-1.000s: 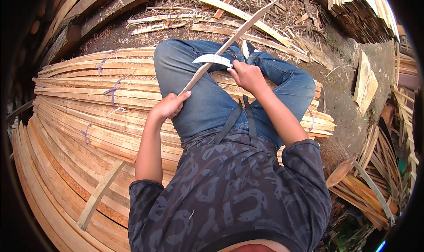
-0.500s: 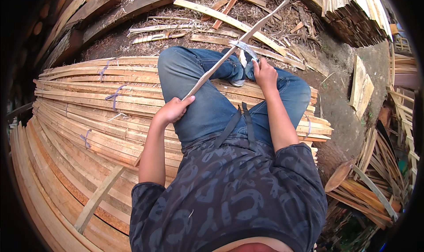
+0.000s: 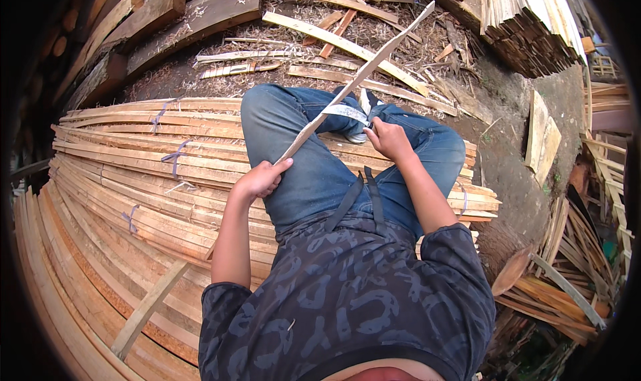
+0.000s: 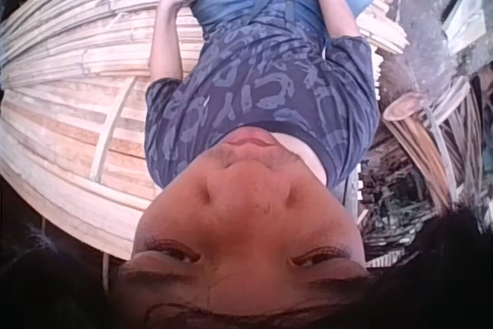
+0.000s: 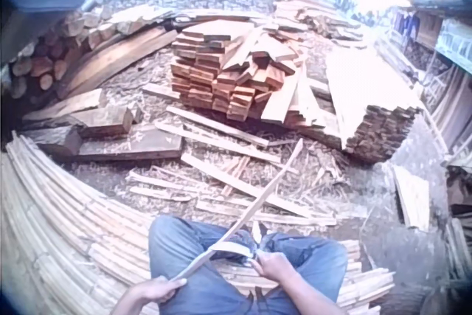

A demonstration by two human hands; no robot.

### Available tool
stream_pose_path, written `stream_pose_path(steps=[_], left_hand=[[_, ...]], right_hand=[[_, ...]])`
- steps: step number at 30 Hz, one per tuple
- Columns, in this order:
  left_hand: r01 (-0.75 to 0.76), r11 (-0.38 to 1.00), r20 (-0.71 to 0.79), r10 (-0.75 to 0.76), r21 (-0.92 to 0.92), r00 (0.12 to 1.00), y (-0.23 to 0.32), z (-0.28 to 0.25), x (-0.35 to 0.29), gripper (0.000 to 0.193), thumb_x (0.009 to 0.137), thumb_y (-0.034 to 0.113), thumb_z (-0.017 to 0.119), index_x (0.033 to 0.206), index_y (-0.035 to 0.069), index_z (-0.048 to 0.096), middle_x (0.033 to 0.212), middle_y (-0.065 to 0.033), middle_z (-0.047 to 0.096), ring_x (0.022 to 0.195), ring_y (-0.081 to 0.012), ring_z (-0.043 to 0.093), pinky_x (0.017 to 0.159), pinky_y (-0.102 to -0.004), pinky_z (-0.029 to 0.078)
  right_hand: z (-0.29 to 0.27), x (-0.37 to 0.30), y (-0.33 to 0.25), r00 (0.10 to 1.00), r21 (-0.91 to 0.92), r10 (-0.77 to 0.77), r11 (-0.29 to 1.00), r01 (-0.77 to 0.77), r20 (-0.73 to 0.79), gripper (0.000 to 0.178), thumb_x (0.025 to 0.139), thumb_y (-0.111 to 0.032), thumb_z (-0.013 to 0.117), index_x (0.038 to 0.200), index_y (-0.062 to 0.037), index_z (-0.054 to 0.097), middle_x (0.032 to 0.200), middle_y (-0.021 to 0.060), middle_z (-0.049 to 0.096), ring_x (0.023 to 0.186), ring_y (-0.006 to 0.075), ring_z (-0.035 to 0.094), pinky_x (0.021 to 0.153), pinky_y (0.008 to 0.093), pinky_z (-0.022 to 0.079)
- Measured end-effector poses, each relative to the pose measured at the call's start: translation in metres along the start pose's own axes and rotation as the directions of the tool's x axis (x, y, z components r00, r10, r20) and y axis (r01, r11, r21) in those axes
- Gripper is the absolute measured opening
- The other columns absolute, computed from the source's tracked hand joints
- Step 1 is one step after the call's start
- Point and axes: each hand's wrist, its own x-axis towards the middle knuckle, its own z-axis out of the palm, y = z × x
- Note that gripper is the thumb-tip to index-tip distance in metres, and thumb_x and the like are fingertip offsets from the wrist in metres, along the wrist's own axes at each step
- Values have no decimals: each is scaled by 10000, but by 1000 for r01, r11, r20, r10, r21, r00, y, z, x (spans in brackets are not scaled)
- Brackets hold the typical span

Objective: The person sits cross-legged on the ground and uses a curved knife to shave thin strips from a long piece of wood held across their lap. They repeatedly scrape the blade along the wood to remove the outer layer, creating a pile of wood shavings.

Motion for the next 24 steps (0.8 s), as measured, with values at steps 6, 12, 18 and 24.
stream_pose_path(steps=[6,12,18,24], left_hand=[[9,1000,-25,-9,16,1000,0,0,-2,591,906,571,566,524,191,323,473,83,289,381,-50,243,359,-247,162],[2,1000,28,-2,-2,1000,3,-2,-3,591,914,568,557,531,191,311,470,87,282,378,-44,226,358,-248,148],[32,999,52,-31,-21,998,10,-1,-4,580,919,551,564,535,199,308,473,95,276,382,-37,219,360,-242,144],[25,1000,22,-24,-11,999,5,0,-3,585,917,560,561,531,198,310,473,96,268,386,-41,217,365,-247,143]], right_hand=[[3,20,-23,984,-138,-179,975,175,-19,328,920,-374,587,837,-69,501,661,129,630,594,329,640,508,421,497],[-35,21,95,473,218,690,664,-716,-549,449,982,-360,457,819,34,600,706,248,642,736,455,635,669,526,476],[-24,7,-3,977,166,136,980,-109,-166,314,938,-326,580,818,-43,515,650,158,620,632,390,617,555,478,475],[7,28,27,922,-124,211,957,-263,-323,327,913,-356,597,789,-72,495,639,141,630,571,363,635,462,469,488]])
